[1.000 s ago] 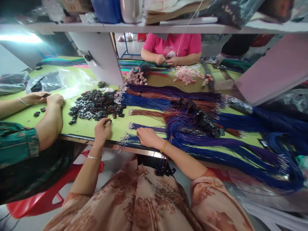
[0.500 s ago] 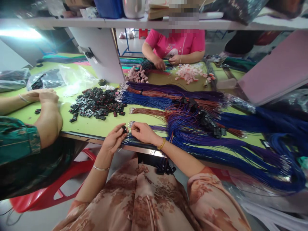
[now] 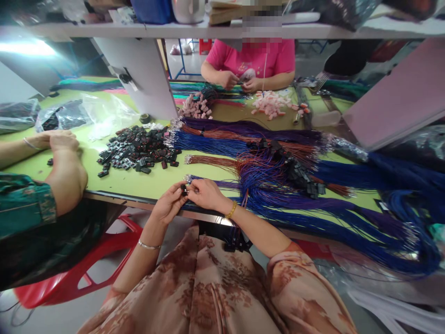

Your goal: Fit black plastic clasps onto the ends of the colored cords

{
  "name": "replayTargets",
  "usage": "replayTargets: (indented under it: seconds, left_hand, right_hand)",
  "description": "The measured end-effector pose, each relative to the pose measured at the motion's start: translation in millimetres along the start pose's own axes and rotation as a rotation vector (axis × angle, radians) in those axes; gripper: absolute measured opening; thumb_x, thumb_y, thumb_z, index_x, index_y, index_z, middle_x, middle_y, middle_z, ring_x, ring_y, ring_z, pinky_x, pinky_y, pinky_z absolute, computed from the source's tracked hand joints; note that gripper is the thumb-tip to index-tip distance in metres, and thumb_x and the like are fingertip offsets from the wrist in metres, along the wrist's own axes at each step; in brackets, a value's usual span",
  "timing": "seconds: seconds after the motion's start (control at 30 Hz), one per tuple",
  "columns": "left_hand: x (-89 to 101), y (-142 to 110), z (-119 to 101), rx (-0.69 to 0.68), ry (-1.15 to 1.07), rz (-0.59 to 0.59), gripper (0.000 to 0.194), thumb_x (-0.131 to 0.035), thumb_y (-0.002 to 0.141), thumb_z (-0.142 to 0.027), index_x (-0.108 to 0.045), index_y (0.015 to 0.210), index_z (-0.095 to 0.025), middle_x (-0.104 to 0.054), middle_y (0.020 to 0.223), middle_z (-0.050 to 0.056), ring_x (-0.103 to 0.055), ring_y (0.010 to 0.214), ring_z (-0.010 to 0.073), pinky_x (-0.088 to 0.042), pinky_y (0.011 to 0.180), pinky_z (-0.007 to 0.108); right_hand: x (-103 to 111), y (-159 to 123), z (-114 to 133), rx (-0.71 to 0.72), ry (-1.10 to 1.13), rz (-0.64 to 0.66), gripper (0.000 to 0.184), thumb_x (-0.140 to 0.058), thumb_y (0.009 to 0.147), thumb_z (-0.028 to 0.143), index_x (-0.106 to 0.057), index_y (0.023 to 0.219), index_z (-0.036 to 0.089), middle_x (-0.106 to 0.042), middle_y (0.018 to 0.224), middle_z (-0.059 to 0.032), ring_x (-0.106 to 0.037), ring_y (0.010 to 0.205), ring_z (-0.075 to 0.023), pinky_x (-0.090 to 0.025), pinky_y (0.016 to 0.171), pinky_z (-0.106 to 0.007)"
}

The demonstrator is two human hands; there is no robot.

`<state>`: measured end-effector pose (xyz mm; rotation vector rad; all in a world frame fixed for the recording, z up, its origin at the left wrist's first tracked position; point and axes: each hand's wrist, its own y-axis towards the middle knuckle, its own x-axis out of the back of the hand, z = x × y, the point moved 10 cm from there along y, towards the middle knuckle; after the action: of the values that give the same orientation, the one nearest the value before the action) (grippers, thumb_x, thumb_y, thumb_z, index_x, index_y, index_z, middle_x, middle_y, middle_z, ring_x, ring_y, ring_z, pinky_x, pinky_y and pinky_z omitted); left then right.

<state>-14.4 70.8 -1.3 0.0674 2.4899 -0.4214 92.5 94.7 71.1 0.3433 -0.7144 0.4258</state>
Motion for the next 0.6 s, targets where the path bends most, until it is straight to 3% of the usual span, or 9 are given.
replayTargets:
  seconds: [0.2,0.4,0.6]
  left_hand:
    - [2.2,-1.5,-0.6,-0.061,0.109,-0.078,0.036,-0.08,0.065,-0.025,-0.067,0.098,-0.017,-0.068,0.082,0.002,-0.063,0.071,0.0088,-0.054,0.071,0.021]
    - [12.0,-3.6,4.4,-0.075,0.128,-0.182,0.038,-0.083,0.059,-0.028,-0.066,0.091,-0.016,-0.068,0.079,0.002,-0.062,0.068,0.0087,-0.052,0.067,0.02]
    - [12.8,-8.7,4.9,-0.135,0.165,-0.216,0.039,-0.082,0.06,-0.029,-0.065,0.092,-0.015,-0.069,0.08,0.002,-0.062,0.067,0.0086,-0.051,0.067,0.021]
  right_hand:
    - [-5.9,-2.5,1.7,0.033,-0.012,0.021,0.013,-0.054,0.08,0.024,-0.055,0.068,0.017,-0.058,0.064,0.0007,-0.044,0.057,-0.0102,-0.027,0.056,-0.023]
    - [-15.1,-8.2,18.2,0.234,-0.256,0.066,0.017,-0.045,0.088,0.022,-0.057,0.079,0.015,-0.061,0.078,-0.0072,-0.049,0.066,-0.0147,-0.03,0.062,-0.027]
    - [-22.9,-11.4,16.1,0.174,-0.271,0.129,0.014,-0.048,0.086,0.02,-0.058,0.079,0.014,-0.061,0.075,-0.0062,-0.049,0.064,-0.0145,-0.029,0.06,-0.026]
